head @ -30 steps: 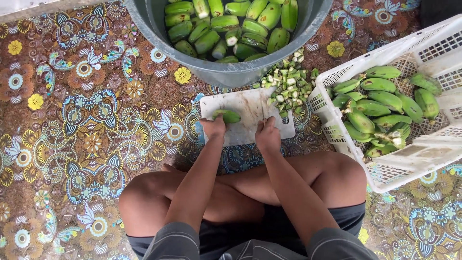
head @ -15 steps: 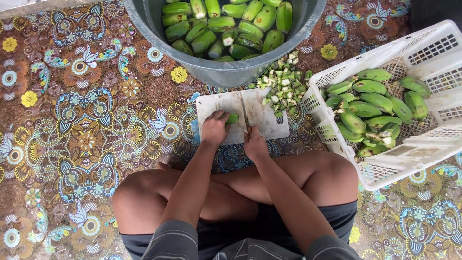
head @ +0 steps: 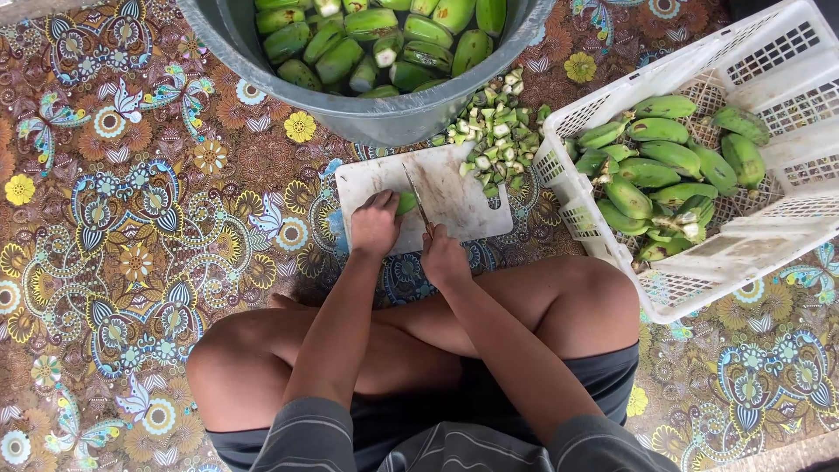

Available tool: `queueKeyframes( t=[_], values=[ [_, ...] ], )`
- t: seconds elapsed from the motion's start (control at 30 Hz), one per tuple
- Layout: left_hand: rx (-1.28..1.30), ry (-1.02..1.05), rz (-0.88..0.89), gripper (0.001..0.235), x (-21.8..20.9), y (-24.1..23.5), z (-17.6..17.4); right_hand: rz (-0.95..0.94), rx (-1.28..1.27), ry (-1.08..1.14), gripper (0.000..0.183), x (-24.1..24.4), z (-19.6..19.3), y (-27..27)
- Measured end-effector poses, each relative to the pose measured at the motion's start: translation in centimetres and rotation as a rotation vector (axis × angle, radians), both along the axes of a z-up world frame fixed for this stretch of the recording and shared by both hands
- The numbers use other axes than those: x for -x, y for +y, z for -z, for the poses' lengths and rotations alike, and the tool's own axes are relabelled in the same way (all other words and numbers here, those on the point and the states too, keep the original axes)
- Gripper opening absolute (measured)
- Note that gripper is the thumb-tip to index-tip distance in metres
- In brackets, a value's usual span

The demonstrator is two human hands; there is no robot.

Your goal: The person sits on a patterned mat and uses a knife to cut the ends off green bananas on a white cutting board. The trimmed bananas are then placed into a large bucket of water, while the cut ends are discarded on the mat.

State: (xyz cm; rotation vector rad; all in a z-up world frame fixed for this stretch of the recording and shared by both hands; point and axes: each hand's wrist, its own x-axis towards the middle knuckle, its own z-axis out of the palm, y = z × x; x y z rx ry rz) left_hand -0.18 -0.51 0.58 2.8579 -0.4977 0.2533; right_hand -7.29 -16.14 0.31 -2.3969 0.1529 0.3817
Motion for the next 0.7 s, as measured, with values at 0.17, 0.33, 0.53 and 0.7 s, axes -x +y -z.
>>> queueKeyframes(
  t=[0.17,0.33,0.53,0.7],
  values=[
    [0.117,0.248,0.031,0.038,-0.9,0.3,-1.0,0.039,-0.01,-0.009,0.031,-0.3,-1.3,-0.5],
    [0.21,0.241,0.002,0.037,-0.4,-0.2,-2.7,0.032,-0.002,-0.002,0.032,-0.3,-2.2,0.0],
    [0.213,0.221,0.018,0.036,-0.9,-0.2,-1.4,0.065,-0.011,0.001,0.029,-0.2,-2.0,-0.1],
    [0.24,0.228,-0.025,0.039,-1.3,0.1,0.3,0.023,-0.004,0.036,0.034,0.2,-2.6,0.5]
  ],
)
